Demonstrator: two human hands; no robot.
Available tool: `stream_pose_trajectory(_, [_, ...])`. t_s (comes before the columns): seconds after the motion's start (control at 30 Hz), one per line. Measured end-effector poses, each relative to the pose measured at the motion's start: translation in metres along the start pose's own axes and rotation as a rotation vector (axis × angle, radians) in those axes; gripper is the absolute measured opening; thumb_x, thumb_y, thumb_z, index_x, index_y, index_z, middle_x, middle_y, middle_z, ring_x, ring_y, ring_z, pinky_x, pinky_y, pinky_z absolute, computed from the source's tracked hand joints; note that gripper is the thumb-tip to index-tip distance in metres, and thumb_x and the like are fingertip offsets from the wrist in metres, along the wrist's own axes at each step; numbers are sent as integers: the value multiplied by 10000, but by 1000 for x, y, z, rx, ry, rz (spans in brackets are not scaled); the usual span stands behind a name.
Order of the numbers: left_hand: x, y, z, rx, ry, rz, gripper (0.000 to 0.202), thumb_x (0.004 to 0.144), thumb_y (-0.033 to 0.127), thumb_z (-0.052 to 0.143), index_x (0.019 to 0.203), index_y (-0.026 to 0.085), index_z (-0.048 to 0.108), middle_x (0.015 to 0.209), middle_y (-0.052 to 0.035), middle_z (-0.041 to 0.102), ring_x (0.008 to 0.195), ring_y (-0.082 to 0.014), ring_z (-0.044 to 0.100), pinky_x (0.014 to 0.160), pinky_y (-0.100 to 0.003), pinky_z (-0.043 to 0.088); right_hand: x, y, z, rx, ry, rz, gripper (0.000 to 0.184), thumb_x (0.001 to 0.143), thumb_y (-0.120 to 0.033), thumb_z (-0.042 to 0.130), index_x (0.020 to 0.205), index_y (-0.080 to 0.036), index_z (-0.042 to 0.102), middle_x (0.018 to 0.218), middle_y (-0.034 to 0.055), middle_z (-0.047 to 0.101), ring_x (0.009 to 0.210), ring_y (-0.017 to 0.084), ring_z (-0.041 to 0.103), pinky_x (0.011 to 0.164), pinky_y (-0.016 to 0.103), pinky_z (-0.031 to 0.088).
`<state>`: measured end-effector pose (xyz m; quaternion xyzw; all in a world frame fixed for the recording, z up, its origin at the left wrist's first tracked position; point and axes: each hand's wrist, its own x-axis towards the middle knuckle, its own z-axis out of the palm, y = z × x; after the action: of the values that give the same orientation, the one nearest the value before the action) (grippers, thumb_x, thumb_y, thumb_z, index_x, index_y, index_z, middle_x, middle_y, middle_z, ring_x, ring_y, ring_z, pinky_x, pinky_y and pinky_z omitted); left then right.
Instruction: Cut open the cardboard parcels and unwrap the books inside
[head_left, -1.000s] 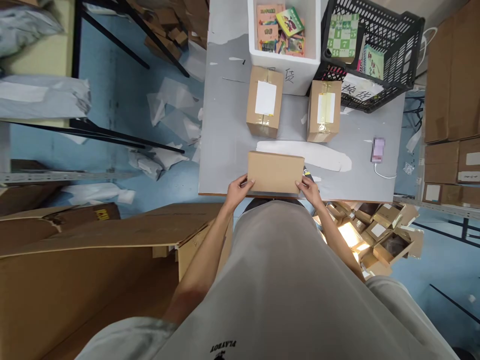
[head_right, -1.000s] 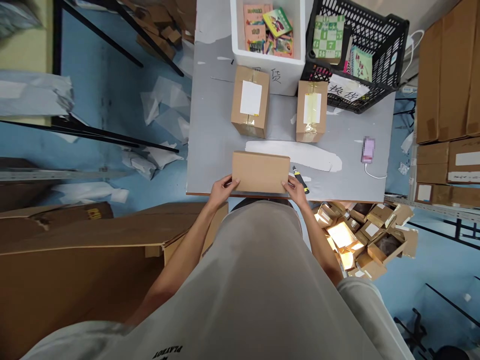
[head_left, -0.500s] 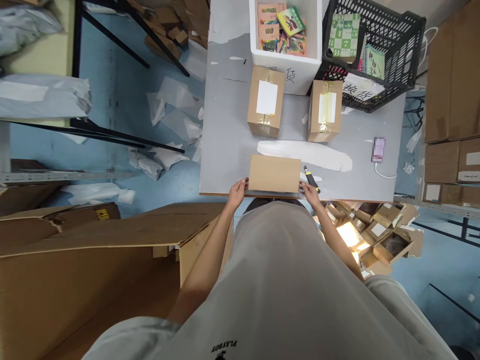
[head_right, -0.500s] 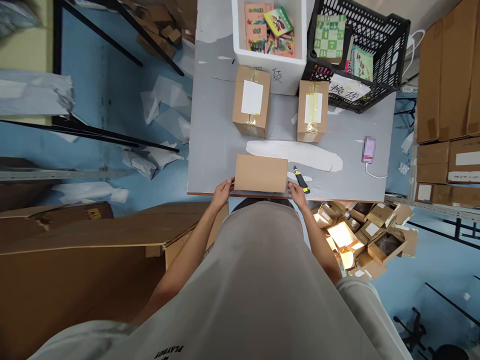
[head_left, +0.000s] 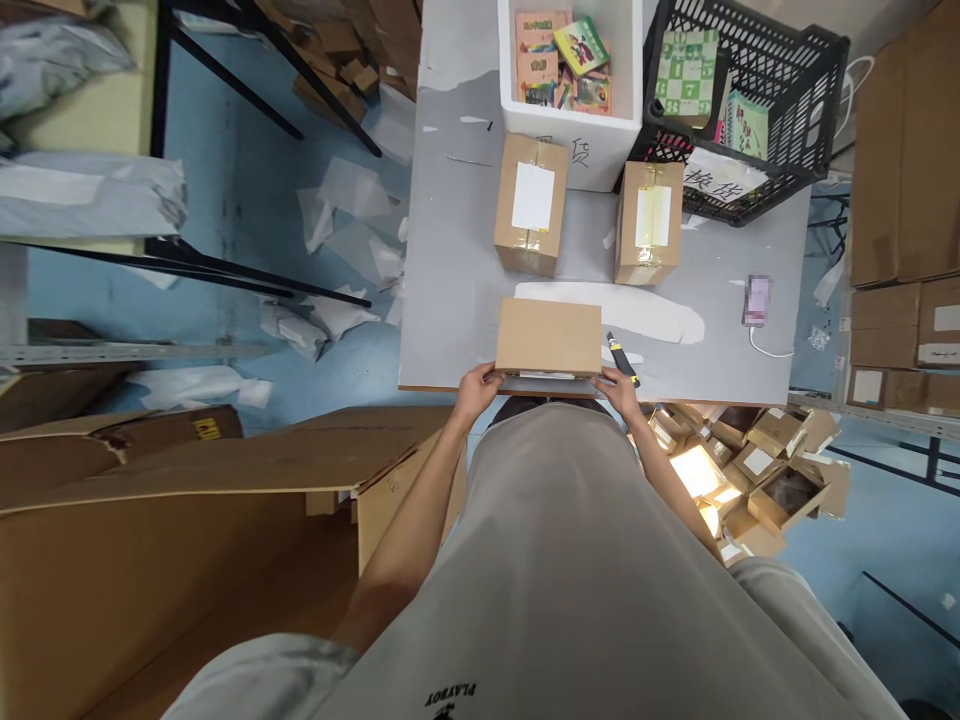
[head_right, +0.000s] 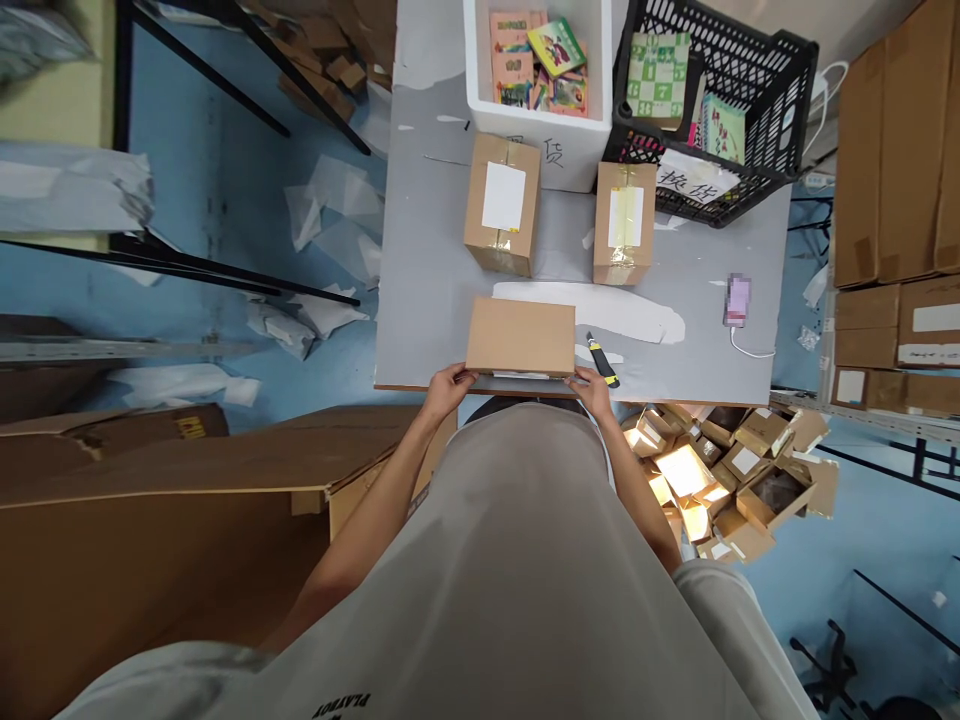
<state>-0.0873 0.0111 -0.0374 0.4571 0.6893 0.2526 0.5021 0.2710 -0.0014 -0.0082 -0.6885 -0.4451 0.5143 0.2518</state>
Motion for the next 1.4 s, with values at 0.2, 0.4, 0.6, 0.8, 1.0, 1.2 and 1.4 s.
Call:
stream_pose_trajectory(0.2, [5,45,-13,-70,150,132,433,980,537,704,1165,185,876,1303,-129,814,1240,-295,752,1117,-428,625,15,-40,-18,118,150,-121,734,813,-810,849,1229,-208,912,1242,123,832,1180,313,752,1114,489,614])
stream_pose_trajectory(0.4, [-3,65,-20,-45,194,161,577,981,693,721,1176,177,890,1125,-116,814,1067,-283,758,989,-410,647,22,-58,-32,42,147,-131,755,851,-862,799,1224,-216,922,1024,95,816,1037,290,751,1006,456,628])
stream_pose_trajectory(0.6, [-2,44,-10,-54,205,120,587,965,678,731,1219,168,873,1181,-142,810,1095,-298,770,1054,-442,635,19,-40,-17,28,103,-94,759,861,-858,780,1228,-207,914,1150,133,835,1088,320,778,1057,490,641])
stream_pose_trajectory(0.8, [9,19,-9,-145,175,79,515,1037,565,622,1281,170,843,1325,-156,814,1242,-307,753,1130,-460,619,20,-16,-13,74,75,-34,734,960,-816,661,1295,-198,869,1267,160,838,1103,324,810,1011,500,688])
stream_pose_trajectory(1.0, [8,-15,-6,-146,112,-78,484,899,318,678,1335,153,808,1421,-178,795,1216,-318,778,1194,-529,586,17,15,-18,-58,39,78,532,922,-529,739,1321,-191,837,1302,165,853,1055,311,826,1078,529,656])
stream_pose_trajectory(1.2, [1,-25,7,-137,54,-97,668,754,245,728,1415,165,768,1419,-160,801,1126,-301,796,1086,-496,645,12,23,-10,-80,-28,101,665,778,-323,768,1429,-192,798,1302,121,858,894,235,802,991,444,667])
stream_pose_trajectory(1.4, [4,-11,11,-121,27,-66,639,723,237,733,1351,143,796,1352,-161,819,1159,-312,785,1114,-510,626,14,8,-1,-99,-103,22,567,802,-423,806,1331,-221,839,1239,78,860,1036,269,772,1054,478,641])
